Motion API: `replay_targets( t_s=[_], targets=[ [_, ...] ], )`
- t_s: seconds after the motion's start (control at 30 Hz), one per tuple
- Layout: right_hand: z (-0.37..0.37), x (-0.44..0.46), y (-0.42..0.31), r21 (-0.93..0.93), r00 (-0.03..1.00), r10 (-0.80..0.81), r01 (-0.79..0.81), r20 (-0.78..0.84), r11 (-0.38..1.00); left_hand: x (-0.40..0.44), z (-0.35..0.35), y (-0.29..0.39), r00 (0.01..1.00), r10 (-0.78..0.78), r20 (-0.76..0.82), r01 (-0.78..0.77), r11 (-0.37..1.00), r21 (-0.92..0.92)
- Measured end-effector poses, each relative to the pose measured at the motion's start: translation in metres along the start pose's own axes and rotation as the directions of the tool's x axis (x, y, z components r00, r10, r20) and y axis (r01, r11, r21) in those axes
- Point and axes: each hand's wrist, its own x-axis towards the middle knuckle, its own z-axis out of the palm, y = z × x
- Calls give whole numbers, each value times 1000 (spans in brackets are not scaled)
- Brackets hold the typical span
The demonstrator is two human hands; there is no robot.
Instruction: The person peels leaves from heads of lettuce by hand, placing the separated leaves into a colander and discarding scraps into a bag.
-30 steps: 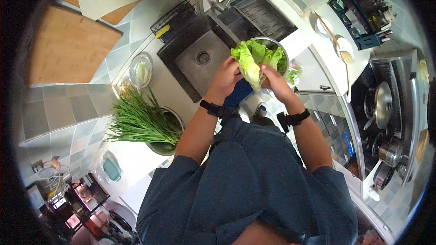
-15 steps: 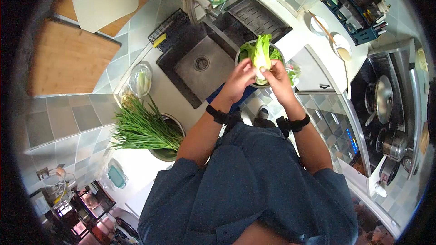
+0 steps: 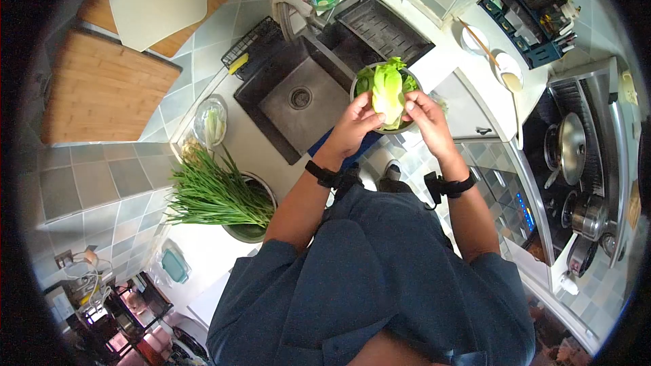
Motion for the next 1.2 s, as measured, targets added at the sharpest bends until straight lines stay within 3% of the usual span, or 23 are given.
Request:
replay_targets(
  t_s=[0.13, 0.2, 0.3, 0.5, 0.63, 0.8, 0.83, 0.9, 1.2],
  targets=[
    [6, 5, -12, -39, 997, -28, 25, -76, 999, -1, 2, 1, 1000, 9, -7, -9, 998, -69],
    [17, 7, -21, 28, 965, -159, 169, -207, 985, -4, 4, 2, 998, -50, -38, 48, 996, -73],
    [13, 8, -12, -62, 969, -196, 188, -152, 980, -2, 1, -3, 999, -39, -11, 39, 999, -7],
    [19, 7, -11, -197, 948, -251, 213, -193, 957, -6, 5, -2, 999, 0, -44, 1, 999, 36],
    [21, 6, -16, -174, 950, -258, 228, -178, 958, -7, 12, 4, 1000, -6, -28, 7, 1000, 22],
    [25, 8, -22, 28, 947, -207, 220, -248, 975, -6, 19, 4, 997, 61, -48, -58, 996, 70],
    [25, 8, -21, 27, 947, -208, 221, -246, 975, -5, 18, 3, 997, 63, -49, -59, 996, 70],
    [22, 8, -20, -47, 944, -213, 208, -253, 977, -4, 15, 0, 995, 95, -14, -88, 963, 255],
    [19, 6, -21, -28, 921, -267, 271, -284, 962, -7, 16, 4, 1000, 14, -18, -10, 979, 205]
  ],
)
